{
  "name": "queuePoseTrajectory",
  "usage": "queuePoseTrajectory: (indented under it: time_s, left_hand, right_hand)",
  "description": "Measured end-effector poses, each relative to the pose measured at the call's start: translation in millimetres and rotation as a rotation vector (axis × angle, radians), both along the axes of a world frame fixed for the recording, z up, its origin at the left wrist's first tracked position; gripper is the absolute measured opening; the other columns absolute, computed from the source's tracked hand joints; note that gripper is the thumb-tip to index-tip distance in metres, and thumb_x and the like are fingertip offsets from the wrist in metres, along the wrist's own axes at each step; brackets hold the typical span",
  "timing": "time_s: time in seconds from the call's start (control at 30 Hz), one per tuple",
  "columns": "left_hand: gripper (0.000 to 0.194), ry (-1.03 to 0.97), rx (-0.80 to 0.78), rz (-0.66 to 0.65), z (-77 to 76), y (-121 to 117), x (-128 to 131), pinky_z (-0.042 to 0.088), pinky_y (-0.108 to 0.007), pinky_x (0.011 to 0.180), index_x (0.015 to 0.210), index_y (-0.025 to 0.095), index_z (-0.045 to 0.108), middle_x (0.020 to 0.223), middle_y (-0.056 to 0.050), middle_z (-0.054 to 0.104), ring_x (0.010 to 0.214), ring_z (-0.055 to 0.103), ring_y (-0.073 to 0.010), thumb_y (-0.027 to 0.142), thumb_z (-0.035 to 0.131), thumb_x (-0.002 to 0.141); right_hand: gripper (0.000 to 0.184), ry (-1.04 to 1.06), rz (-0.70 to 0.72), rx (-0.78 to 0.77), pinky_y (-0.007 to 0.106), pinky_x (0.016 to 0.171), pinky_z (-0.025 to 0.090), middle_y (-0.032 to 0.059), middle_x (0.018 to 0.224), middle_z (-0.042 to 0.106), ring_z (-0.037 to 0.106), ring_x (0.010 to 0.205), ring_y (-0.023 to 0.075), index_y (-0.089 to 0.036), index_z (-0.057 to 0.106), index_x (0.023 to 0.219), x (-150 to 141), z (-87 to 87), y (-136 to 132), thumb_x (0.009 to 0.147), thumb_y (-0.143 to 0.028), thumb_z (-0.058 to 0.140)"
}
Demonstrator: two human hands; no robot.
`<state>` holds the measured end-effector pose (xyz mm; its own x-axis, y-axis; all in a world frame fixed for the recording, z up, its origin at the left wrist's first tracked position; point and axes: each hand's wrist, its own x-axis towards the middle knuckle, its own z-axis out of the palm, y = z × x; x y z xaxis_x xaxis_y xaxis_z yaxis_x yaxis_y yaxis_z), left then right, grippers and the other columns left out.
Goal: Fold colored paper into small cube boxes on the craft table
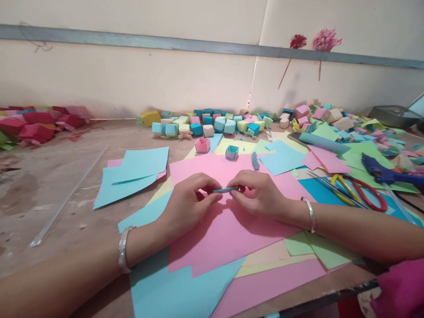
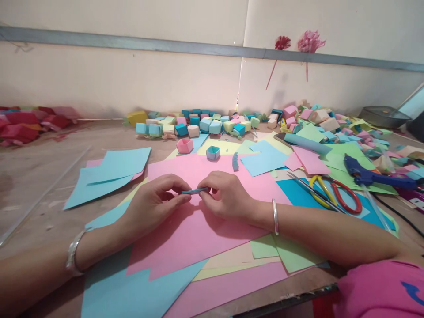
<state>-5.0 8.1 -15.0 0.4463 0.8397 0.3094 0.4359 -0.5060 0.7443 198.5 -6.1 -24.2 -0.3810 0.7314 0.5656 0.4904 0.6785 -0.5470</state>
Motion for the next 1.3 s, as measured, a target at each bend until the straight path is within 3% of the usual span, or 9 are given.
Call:
queuePoseTrajectory:
  time_s: [0.33, 0.5, 0.6, 0.73, 0.87, 1.0, 1.17, 1.23, 1.3]
  left_hand:
    - [0.005, -0.008, -0.046, -0.033, 2.6, -3.3, 1.5, 0.053, -0.024, 0.061, 0.081, 0.018, 0.066, 0.084, -0.002, 0.065, 0.073, 0.061, -0.0139, 0.023, 0.067, 0.079]
    - [0.018, -0.099, -0.072, 0.057, 0.5, -2.7, 1.4, 0.056, -0.026, 0.062, 0.096, 0.020, 0.059, 0.101, -0.004, 0.060, 0.079, 0.064, -0.0146, 0.024, 0.066, 0.080]
    - [0.017, -0.173, -0.076, 0.073, -2.2, -1.5, 0.6, 0.058, -0.027, 0.062, 0.089, 0.020, 0.054, 0.098, -0.003, 0.056, 0.079, 0.063, -0.0146, 0.020, 0.066, 0.078]
    - [0.009, -0.165, -0.028, 0.013, -2.4, -2.7, 0.2, 0.059, -0.027, 0.070, 0.082, 0.019, 0.060, 0.096, -0.004, 0.055, 0.090, 0.059, -0.0159, 0.013, 0.066, 0.077]
    - [0.014, -0.204, -0.047, -0.028, -2.8, -4.2, 1.6, 0.059, -0.025, 0.073, 0.083, 0.019, 0.066, 0.101, -0.004, 0.055, 0.096, 0.059, -0.0154, 0.008, 0.063, 0.077]
    - [0.011, -0.202, -0.053, -0.023, -4.5, -2.2, 2.0, 0.057, -0.024, 0.069, 0.080, 0.019, 0.064, 0.103, -0.005, 0.055, 0.098, 0.059, -0.0161, 0.008, 0.061, 0.078]
    - [0.007, -0.193, -0.076, -0.015, 1.1, -1.3, 0.1, 0.054, -0.026, 0.069, 0.073, 0.017, 0.058, 0.092, -0.004, 0.056, 0.087, 0.059, -0.0153, 0.010, 0.060, 0.075]
    - [0.008, -0.198, -0.182, -0.045, 4.9, -2.9, -0.3, 0.052, -0.026, 0.064, 0.073, 0.017, 0.054, 0.080, -0.001, 0.056, 0.073, 0.059, -0.0131, 0.011, 0.058, 0.075]
    - [0.007, -0.219, -0.335, -0.062, 7.4, -4.4, -0.3, 0.051, -0.026, 0.057, 0.074, 0.018, 0.052, 0.071, 0.002, 0.056, 0.062, 0.059, -0.0121, 0.013, 0.057, 0.076]
  right_hand:
    - [0.016, 0.024, 0.020, 0.010, 0.026, 0.062, 0.043, 0.0028, 0.074, 0.062, 0.054, 0.068, 0.0128, -0.017, 0.066, 0.084, 0.3, -1.6, 1.1, 0.077, -0.007, 0.055]
    - [0.010, 0.029, 0.059, 0.005, 0.026, 0.063, 0.044, 0.0013, 0.074, 0.061, 0.053, 0.067, 0.0119, -0.017, 0.065, 0.089, -0.4, -2.5, 0.3, 0.081, -0.013, 0.060]
    - [0.008, 0.033, 0.066, -0.007, 0.026, 0.062, 0.044, 0.0017, 0.076, 0.062, 0.053, 0.067, 0.0118, -0.017, 0.065, 0.090, -1.4, -2.5, -0.9, 0.082, -0.015, 0.062]
    - [0.025, 0.066, 0.079, -0.058, 0.026, 0.061, 0.047, 0.0028, 0.084, 0.065, 0.055, 0.067, 0.0113, -0.017, 0.062, 0.106, -1.8, -4.3, -4.1, 0.081, -0.018, 0.065]
    - [0.042, 0.045, 0.138, -0.081, 0.026, 0.065, 0.049, 0.0033, 0.091, 0.066, 0.057, 0.073, 0.0122, -0.020, 0.058, 0.120, 0.8, -7.1, -5.8, 0.080, -0.007, 0.060]
    - [0.034, 0.040, 0.190, -0.051, 0.028, 0.067, 0.049, 0.0045, 0.093, 0.067, 0.059, 0.077, 0.0135, -0.021, 0.061, 0.111, 2.1, -6.4, -2.9, 0.083, -0.005, 0.053]
    - [0.006, 0.044, 0.078, 0.050, 0.030, 0.069, 0.047, 0.0038, 0.084, 0.062, 0.057, 0.078, 0.0148, -0.019, 0.064, 0.087, 2.0, -2.6, 1.9, 0.083, -0.015, 0.062]
    - [0.006, 0.058, 0.054, 0.065, 0.033, 0.077, 0.048, 0.0054, 0.090, 0.061, 0.058, 0.085, 0.0166, -0.018, 0.062, 0.080, 2.1, -1.4, 1.5, 0.079, -0.014, 0.065]
    - [0.009, 0.078, 0.078, -0.015, 0.032, 0.076, 0.048, 0.0045, 0.090, 0.063, 0.058, 0.083, 0.0155, -0.018, 0.060, 0.079, 2.0, -0.9, -0.3, 0.078, -0.010, 0.062]
